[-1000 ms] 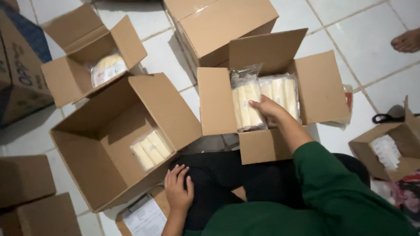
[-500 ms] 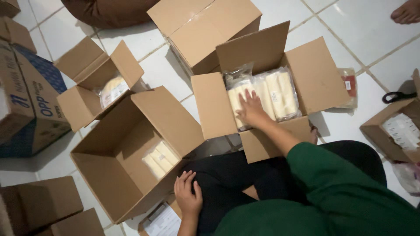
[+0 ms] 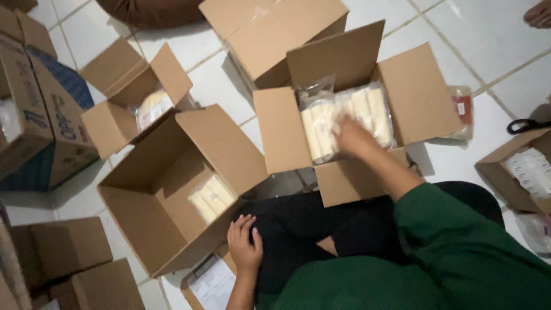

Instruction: The person packs plastic bags of food items into cardboard boxes by hand, moving bags between boxes and closing box flaps.

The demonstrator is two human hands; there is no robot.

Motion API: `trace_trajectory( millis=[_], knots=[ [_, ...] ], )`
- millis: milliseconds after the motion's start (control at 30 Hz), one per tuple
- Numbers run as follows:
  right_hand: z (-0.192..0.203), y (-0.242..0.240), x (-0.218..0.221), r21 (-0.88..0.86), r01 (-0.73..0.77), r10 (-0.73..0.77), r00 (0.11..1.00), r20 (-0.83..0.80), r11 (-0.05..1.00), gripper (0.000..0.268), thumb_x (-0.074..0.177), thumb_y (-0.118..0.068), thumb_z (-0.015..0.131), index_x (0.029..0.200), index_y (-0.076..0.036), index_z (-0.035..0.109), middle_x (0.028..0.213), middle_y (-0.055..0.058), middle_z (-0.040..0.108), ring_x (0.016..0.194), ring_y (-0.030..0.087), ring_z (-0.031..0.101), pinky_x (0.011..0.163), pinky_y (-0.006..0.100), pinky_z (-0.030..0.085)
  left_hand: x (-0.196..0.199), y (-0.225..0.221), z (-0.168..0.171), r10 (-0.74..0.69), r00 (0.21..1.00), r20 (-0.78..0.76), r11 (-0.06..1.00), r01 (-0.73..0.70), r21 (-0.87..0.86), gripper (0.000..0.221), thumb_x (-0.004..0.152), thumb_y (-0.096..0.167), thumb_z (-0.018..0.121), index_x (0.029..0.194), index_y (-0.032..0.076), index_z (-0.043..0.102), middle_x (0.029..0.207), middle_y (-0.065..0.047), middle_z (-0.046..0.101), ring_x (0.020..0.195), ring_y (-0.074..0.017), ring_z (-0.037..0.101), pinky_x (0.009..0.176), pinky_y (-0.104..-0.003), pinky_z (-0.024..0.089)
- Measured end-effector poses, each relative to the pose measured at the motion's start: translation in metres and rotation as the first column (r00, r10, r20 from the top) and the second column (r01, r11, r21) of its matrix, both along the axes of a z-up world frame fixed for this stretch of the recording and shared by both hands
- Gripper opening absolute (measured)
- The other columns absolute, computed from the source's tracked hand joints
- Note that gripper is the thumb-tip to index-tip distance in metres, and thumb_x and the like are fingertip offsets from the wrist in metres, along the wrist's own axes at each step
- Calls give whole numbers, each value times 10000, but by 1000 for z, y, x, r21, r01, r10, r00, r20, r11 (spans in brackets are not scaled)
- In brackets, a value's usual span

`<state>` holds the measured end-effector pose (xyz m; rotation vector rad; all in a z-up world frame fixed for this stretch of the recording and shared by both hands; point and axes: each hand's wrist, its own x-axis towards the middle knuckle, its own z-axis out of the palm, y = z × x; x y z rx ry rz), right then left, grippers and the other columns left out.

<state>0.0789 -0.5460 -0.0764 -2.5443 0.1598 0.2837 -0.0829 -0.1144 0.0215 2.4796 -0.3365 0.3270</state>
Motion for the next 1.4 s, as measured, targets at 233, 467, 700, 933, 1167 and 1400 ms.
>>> trace_trajectory(
  millis=[233,467,700,933,1167,1400],
  knots=[
    [51,-58,-3,-320,-23,70,988,136,947,783,943,-594,471,1613,-230,290,1699,121,155,1534,458,105,1206,592,132,-3,0,3,-5,1000,-21,1000,5,-1,252,885,135,612,1117,93,700,1216,-101,679,1255,-331,613,1145,-548,390],
    [34,-43,-10,-473,-40,92,992,86,880,899,881,-738,479,1620,-276,261,1710,120,100,1538,467,77,1201,633,130,3,2,5,1,999,47,1000,0,-18,262,878,140,618,1122,97,704,1209,-96,684,1250,-325,609,1138,-534,403],
    [24,-57,8,-421,-99,68,994,-88,901,955,852,-701,582,1627,-258,240,1715,166,56,1533,486,41,1198,610,158,-5,11,4,41,999,30,998,-40,-55,259,861,156,638,1102,101,713,1195,-100,684,1246,-320,606,1140,-532,397],
    [79,-132,-29,-23,304,-272,881,388,952,807,947,-348,694,1610,-60,336,1690,268,140,1560,400,156,1231,487,184,-8,16,6,44,999,23,994,-42,-102,233,869,156,646,1085,108,718,1181,-90,689,1236,-306,617,1141,-525,405],
    [86,-215,-98,558,689,-807,588,-55,464,640,1039,-390,679,1452,63,497,1448,296,522,1290,393,562,1050,482,446,11,-5,25,39,996,-78,996,-45,-72,307,897,216,665,1183,104,674,1207,-118,644,1207,-336,609,1108,-494,428],
    [55,-162,-98,505,180,-245,967,65,844,463,967,-424,622,1333,-142,662,1622,111,439,1333,351,566,1076,507,466,116,-116,18,126,992,20,906,-107,-409,584,993,228,639,1494,-3,450,1422,-292,510,1289,-479,498,1034,-498,424]
  ],
)
